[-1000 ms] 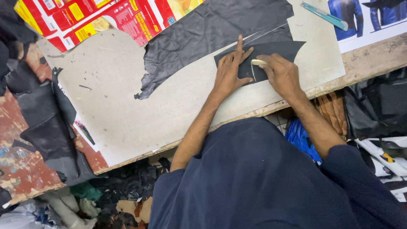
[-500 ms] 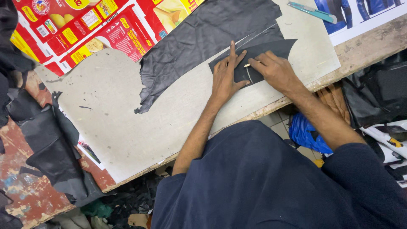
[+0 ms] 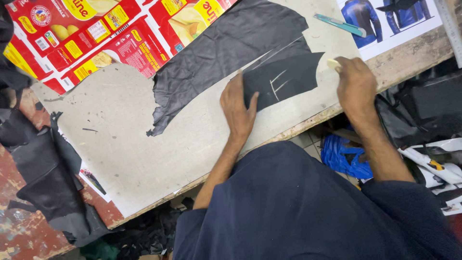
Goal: The person lays a large piece of black fabric on a workbench, places a printed cardboard template on top, and uses a knife to cut the fabric along the template's edge. They then remove the template and cut a second piece of fabric using a different template.
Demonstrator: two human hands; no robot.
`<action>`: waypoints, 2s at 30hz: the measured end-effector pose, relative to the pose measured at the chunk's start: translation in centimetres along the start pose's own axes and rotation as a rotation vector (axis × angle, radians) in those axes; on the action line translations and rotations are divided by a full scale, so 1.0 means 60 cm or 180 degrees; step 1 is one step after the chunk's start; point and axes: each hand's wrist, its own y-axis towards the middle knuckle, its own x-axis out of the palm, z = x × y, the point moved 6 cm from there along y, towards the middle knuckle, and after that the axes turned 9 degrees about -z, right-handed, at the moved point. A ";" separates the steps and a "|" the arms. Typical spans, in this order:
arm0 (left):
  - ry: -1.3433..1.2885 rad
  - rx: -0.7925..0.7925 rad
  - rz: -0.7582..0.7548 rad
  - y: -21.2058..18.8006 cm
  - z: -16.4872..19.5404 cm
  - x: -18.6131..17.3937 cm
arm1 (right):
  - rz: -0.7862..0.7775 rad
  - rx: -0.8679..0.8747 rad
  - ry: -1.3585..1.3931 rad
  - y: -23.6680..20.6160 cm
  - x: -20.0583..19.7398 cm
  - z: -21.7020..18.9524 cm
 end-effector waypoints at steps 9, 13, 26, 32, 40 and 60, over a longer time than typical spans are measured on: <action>-0.1482 -0.0660 -0.0677 0.072 0.087 0.069 | 0.0163 0.1487 0.2074 -0.124 0.046 0.135; -0.1913 0.0406 -0.1268 0.218 0.256 0.193 | 0.0369 0.0882 0.1715 -0.114 0.014 0.163; -0.1673 0.0016 -0.0560 0.543 0.330 0.458 | -0.0085 0.1302 0.2368 -0.115 -0.071 0.398; -0.0553 0.0434 0.0305 0.385 0.240 0.365 | -0.0321 0.0609 0.1675 -0.036 -0.066 0.428; 0.2385 -0.2472 0.2465 0.101 -0.033 -0.087 | -0.0453 -0.0050 0.0540 0.093 -0.081 0.405; 0.0846 -0.2363 0.1536 -0.066 -0.204 -0.281 | -0.0442 -0.1224 0.0600 0.311 0.159 0.009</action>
